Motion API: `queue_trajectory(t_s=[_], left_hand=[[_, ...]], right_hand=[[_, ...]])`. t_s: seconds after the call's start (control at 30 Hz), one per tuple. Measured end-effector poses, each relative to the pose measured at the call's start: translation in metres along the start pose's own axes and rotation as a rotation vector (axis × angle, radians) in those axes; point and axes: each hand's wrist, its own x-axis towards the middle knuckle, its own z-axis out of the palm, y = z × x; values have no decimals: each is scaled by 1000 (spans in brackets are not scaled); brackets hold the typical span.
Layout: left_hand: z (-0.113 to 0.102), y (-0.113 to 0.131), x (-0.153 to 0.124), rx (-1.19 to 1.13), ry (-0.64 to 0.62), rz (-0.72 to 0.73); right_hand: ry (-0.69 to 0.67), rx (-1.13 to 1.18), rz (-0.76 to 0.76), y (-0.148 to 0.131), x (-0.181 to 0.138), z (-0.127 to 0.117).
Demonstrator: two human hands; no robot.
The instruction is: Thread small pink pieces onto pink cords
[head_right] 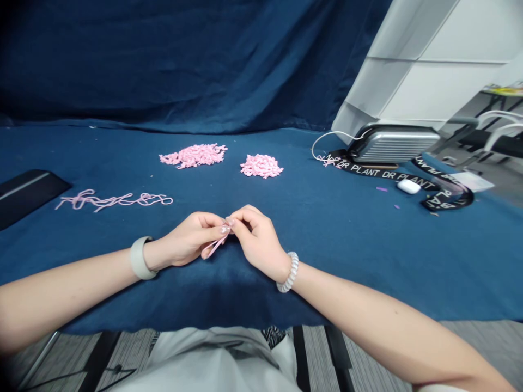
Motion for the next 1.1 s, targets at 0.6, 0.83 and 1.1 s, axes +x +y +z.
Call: queue_trajectory(t_s=[0.6,0.83,1.1], left_hand=[[0,-3,-2,127,-28,75],[-1,-5,-2,137,-19,74],[-1,-2,-1,86,-8,58]], right_hand=[[-203,289,139,7,7,-11],[-208,371,181,7,9,-8],[-107,425,245,9,5,-3]])
